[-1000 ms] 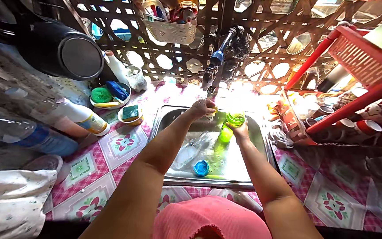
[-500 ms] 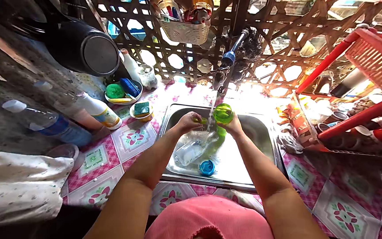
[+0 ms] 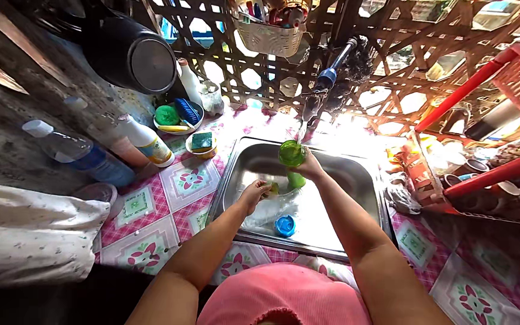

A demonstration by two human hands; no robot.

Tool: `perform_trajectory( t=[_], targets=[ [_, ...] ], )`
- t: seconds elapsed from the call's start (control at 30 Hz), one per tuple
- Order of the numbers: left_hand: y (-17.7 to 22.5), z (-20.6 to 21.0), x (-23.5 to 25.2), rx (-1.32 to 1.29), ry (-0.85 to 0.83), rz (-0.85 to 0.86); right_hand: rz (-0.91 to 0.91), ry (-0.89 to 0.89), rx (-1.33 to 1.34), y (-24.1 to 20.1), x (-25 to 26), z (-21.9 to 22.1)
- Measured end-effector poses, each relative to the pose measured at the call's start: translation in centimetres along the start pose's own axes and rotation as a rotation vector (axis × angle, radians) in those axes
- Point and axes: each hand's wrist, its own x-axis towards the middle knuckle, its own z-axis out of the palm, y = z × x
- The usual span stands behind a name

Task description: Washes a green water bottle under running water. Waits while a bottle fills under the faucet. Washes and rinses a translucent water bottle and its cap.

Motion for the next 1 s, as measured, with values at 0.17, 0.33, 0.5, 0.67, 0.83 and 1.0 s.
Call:
perform_trajectory(
  t=[0.17,0.33,0.5,0.67,0.83,1.0],
  targets=[
    [0.1,1.0,-2.0,0.037,-0.115,0.006,0.098,0.125,0.037,-2.7,1.8,0.6],
    [0.0,1.3,-2.3,0.089,-0.094,0.031,0.125,0.407,0.226,-2.1,2.2,1.4],
    [-0.1,1.3,-2.2,0.111,-0.104,0.059,0.041,0.473,0.432,-1.0,0.9,2.1],
    [-0.4,1.3,-1.9,0.142,-0.130,0.076,-0.207,0.175,0.200,-1.0,-0.5,0.7],
    [0.2,1.5,-2.0,0.073,-0.035,0.015,-0.123,0.220,-0.016,-1.4,0.7,-1.1],
    [0.0,0.8,-1.0,-0.092,0.093,-0.082,-0.134,0.003,-0.574,-2.7,0.7,-1.3]
  ],
)
